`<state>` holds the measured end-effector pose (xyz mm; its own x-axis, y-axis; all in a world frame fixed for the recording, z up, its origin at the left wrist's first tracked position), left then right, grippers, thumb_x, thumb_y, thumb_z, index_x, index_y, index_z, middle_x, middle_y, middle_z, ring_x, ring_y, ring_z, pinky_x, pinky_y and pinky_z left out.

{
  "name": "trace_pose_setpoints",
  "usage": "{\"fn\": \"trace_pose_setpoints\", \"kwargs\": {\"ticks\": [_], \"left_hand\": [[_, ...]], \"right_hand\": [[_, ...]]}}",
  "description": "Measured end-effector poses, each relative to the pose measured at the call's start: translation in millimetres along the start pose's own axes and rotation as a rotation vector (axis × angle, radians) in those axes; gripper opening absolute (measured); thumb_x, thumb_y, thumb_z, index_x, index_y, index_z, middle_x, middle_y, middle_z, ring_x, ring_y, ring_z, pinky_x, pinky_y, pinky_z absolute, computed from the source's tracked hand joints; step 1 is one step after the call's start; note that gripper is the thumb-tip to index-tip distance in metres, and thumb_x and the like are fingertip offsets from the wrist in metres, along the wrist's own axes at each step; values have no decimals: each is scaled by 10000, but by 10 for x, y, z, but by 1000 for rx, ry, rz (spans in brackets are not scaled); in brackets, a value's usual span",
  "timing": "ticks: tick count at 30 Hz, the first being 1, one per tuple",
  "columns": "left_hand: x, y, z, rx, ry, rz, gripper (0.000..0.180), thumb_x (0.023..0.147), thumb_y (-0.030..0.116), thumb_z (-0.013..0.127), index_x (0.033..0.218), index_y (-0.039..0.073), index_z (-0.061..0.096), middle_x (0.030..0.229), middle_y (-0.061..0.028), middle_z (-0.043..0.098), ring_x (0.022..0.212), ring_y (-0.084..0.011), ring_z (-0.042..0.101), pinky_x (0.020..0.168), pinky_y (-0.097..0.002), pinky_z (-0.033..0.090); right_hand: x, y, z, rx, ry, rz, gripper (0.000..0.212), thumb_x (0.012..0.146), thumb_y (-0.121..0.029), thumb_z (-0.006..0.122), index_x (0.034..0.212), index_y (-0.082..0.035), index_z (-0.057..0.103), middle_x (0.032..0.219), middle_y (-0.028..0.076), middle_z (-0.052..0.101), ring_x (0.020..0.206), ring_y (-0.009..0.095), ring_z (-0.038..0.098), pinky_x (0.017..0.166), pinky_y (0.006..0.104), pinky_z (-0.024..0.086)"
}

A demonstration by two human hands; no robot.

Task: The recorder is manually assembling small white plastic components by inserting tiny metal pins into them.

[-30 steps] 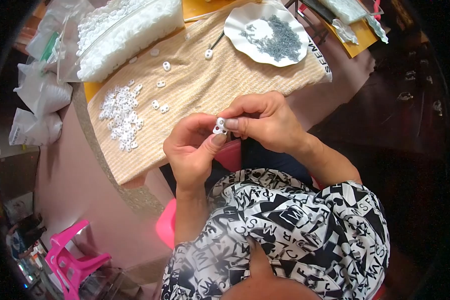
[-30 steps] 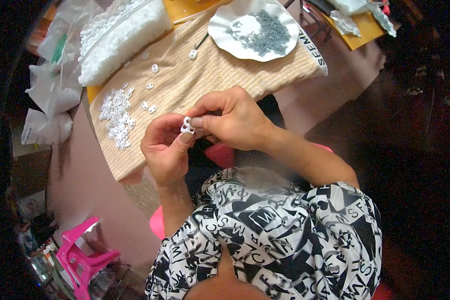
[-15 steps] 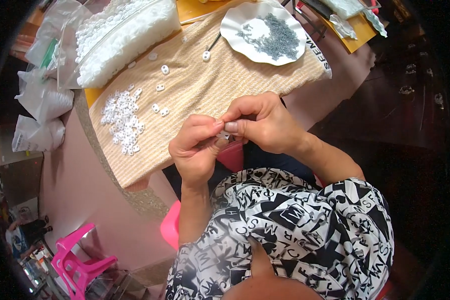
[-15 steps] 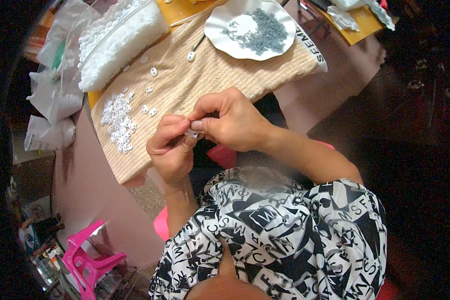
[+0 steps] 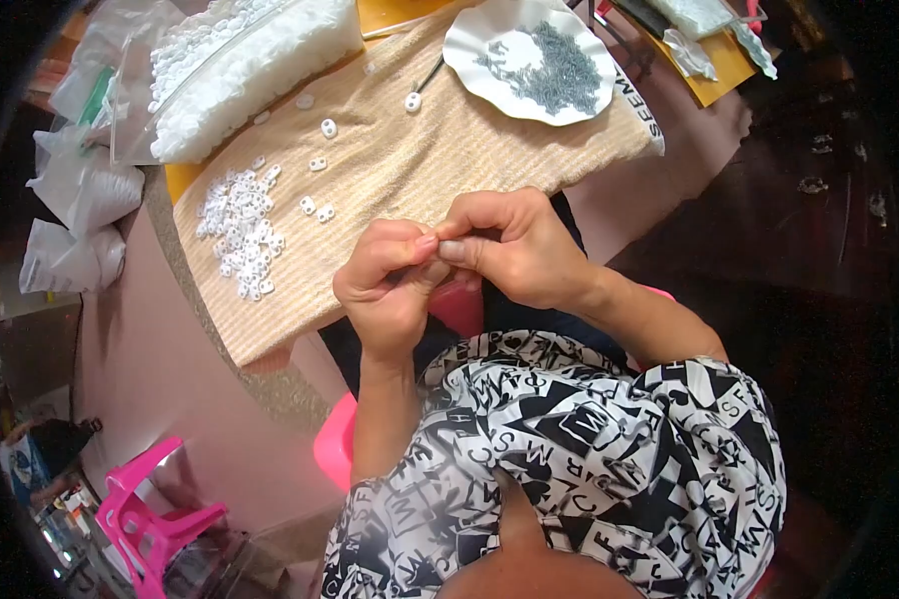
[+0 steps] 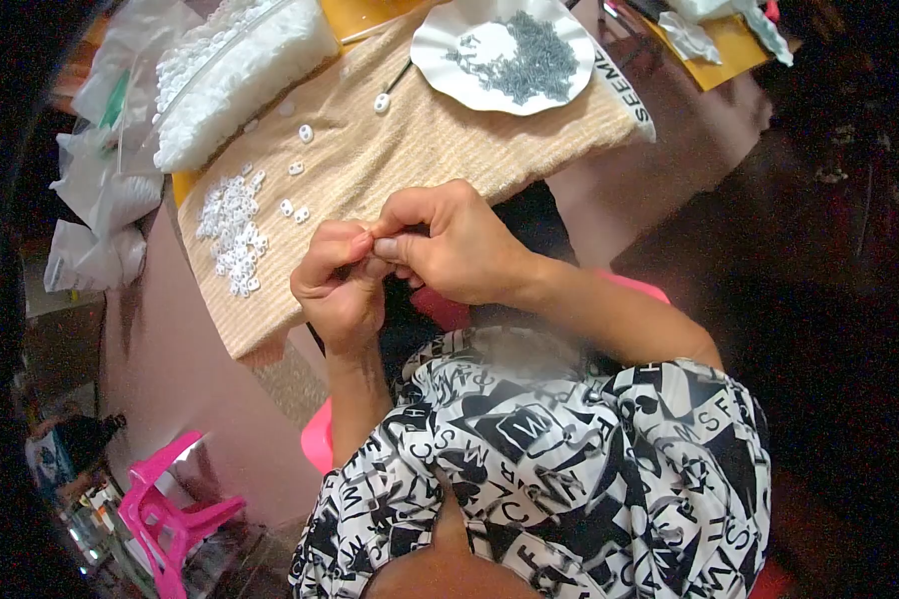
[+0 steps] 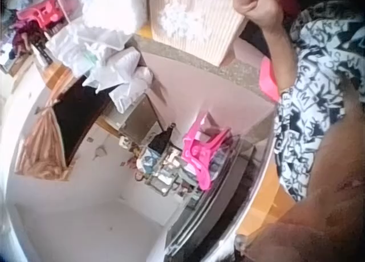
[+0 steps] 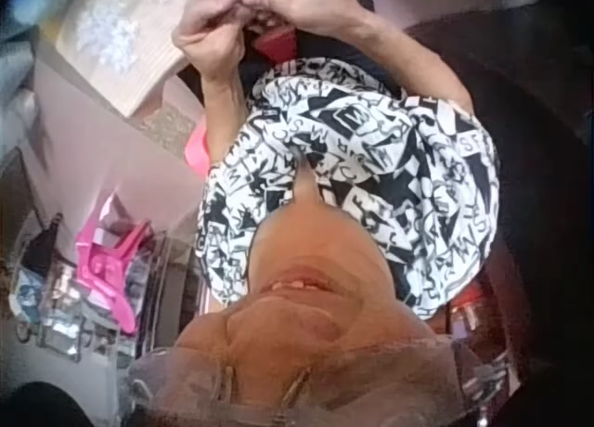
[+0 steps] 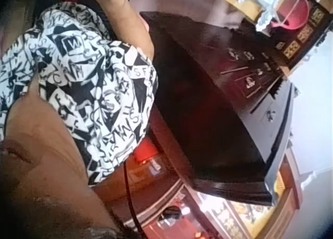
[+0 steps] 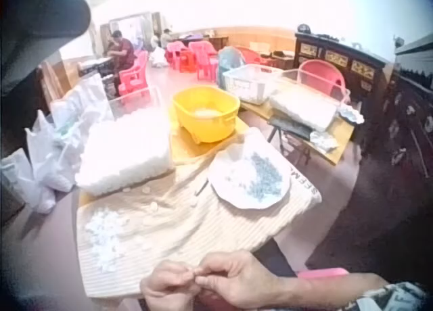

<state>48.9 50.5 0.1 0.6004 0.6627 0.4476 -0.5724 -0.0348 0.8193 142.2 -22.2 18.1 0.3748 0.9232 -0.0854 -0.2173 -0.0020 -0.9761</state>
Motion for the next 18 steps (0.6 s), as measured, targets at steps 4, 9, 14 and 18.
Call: {"fn": "trace_pose_setpoints", "kwargs": {"ticks": [4,9,14,18], "left_hand": [[33,34,29,-231,-26,-120,374,698,5,684,1038,-12,528,913,-82,536,787,-143,519,670,-238,442],[25,-54,45,-299,-21,-200,523,728,17,664,1204,-6,447,961,-100,542,822,-156,558,716,-267,475],[43,-53,-84,-164,49,-188,314,738,-10,642,1037,-31,549,913,-103,556,758,-148,574,667,-250,481],[82,-48,-67,-176,85,-126,207,739,-54,620,942,-33,585,902,-102,559,711,-142,578,619,-230,476]], "right_hand": [[53,64,-11,164,-8,167,135,800,-39,588,913,34,599,738,62,599,597,88,555,534,205,482],[110,112,-93,177,9,113,147,805,-52,584,916,44,596,728,58,594,611,90,555,526,202,472],[152,77,-6,204,-20,89,145,810,-55,577,915,42,596,726,55,589,622,85,550,526,200,466],[178,95,20,192,-7,98,122,812,-54,569,895,33,588,695,41,570,585,70,524,508,189,459]]}}
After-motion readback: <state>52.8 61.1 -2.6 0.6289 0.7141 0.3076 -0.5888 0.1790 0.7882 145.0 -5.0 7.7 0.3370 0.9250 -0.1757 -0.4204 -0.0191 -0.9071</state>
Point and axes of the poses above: each hand's wrist, its own x-axis towards the middle knuckle, its own z-axis out of the palm, y = z × x, the point moved 7 cm from there along x, towards the middle knuckle
